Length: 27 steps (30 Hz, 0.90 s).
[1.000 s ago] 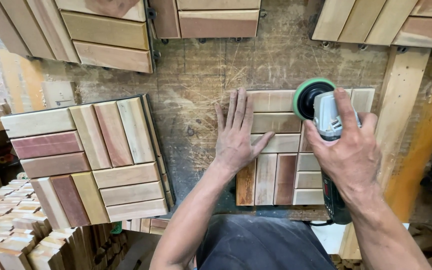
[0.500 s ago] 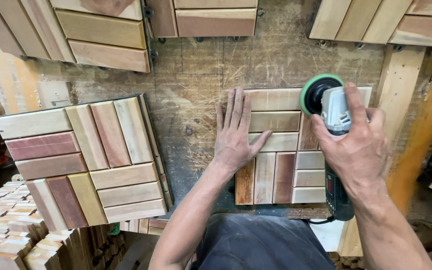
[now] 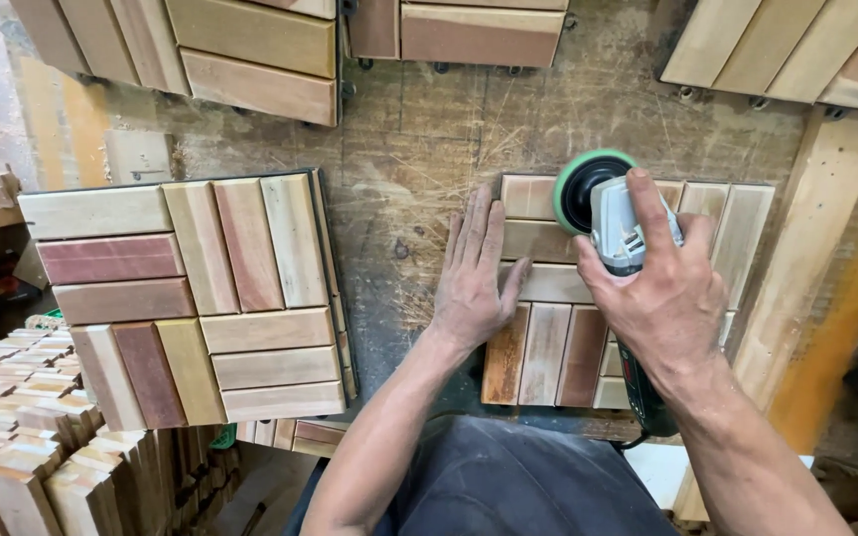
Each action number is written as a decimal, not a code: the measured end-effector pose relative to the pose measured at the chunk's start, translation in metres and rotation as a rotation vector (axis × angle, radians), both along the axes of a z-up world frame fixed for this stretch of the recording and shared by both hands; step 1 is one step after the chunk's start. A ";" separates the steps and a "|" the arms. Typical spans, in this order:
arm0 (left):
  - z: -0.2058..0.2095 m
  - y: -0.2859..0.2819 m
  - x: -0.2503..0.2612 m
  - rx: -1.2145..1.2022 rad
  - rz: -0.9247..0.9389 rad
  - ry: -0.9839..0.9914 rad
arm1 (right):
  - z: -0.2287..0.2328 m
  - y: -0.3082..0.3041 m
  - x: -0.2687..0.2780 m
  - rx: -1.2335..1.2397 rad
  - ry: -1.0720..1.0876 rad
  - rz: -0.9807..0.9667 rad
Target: The person uses a handheld orbital sander to smooth the surface of a wooden board composed of multiple rectangular blocks. The person moves the sander across the wood in various directions while holding the board steady with their other hand.
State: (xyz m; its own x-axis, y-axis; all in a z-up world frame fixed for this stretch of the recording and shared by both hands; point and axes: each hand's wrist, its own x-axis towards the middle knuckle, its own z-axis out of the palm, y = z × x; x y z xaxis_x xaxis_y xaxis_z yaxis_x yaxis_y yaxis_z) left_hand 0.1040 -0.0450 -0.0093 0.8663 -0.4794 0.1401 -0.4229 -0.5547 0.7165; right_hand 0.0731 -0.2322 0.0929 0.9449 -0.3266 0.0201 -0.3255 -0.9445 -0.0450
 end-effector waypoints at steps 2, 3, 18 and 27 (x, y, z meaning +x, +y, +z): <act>0.000 0.003 -0.001 -0.009 0.012 0.018 | 0.001 0.002 0.002 0.012 0.009 0.016; 0.000 0.005 -0.002 -0.019 0.023 0.034 | 0.001 0.003 0.004 0.024 0.017 0.029; 0.006 0.029 -0.060 0.351 -0.144 0.033 | 0.008 0.003 -0.014 -0.055 0.081 0.154; 0.006 0.003 -0.045 0.553 -0.108 -0.062 | 0.009 -0.060 -0.072 0.110 0.131 -0.123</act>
